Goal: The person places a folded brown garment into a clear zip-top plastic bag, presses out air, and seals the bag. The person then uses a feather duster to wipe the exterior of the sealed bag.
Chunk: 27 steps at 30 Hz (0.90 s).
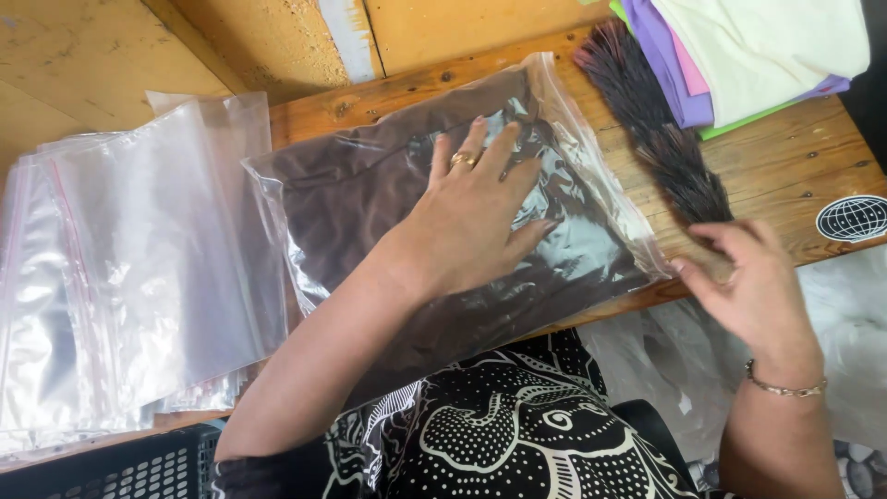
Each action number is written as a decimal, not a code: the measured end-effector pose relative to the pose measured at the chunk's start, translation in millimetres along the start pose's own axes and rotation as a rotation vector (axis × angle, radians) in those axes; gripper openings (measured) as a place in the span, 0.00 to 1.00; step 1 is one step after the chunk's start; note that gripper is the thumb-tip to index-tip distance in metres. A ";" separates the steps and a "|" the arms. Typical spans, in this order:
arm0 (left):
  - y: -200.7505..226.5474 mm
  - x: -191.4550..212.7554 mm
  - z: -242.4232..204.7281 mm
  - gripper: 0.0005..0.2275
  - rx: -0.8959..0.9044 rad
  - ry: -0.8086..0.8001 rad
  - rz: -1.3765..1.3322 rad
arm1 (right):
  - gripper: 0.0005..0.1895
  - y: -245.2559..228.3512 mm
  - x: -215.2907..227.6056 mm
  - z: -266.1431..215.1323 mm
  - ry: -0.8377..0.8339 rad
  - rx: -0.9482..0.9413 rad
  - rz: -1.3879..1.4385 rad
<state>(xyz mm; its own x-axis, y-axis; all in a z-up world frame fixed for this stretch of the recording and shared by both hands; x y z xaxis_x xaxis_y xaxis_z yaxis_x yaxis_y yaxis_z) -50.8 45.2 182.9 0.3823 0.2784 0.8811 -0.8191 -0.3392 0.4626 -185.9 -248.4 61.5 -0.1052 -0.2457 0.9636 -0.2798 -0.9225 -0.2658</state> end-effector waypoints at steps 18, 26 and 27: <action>-70.4 -39.1 -59.9 0.36 0.366 0.296 -0.106 | 0.21 -100.3 25.9 13.6 0.377 0.061 0.076; -107.4 -71.2 -75.9 0.46 0.113 0.933 0.270 | 0.31 -226.9 -87.9 -39.5 0.151 0.548 -0.120; -108.2 -73.2 -75.1 0.46 0.116 0.928 0.269 | 0.31 -210.5 -74.8 -24.7 0.145 0.547 -0.117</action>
<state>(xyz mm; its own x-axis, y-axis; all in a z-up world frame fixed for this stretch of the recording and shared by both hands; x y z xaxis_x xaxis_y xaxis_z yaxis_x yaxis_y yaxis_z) -22.3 129.0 60.9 -0.3415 0.7596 0.5536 -0.7633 -0.5678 0.3081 -142.7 -28.5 44.7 -0.2441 -0.1251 0.9616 0.2323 -0.9703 -0.0672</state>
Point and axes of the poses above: each hand's wrist, its own z-axis towards the middle knuckle, its own x-axis out of the back of the hand, y = z × x, the point moved 5 cm from there along z, towards the middle knuckle, and after that the axes turned 10 degrees about -x, right-handed, at the moved point
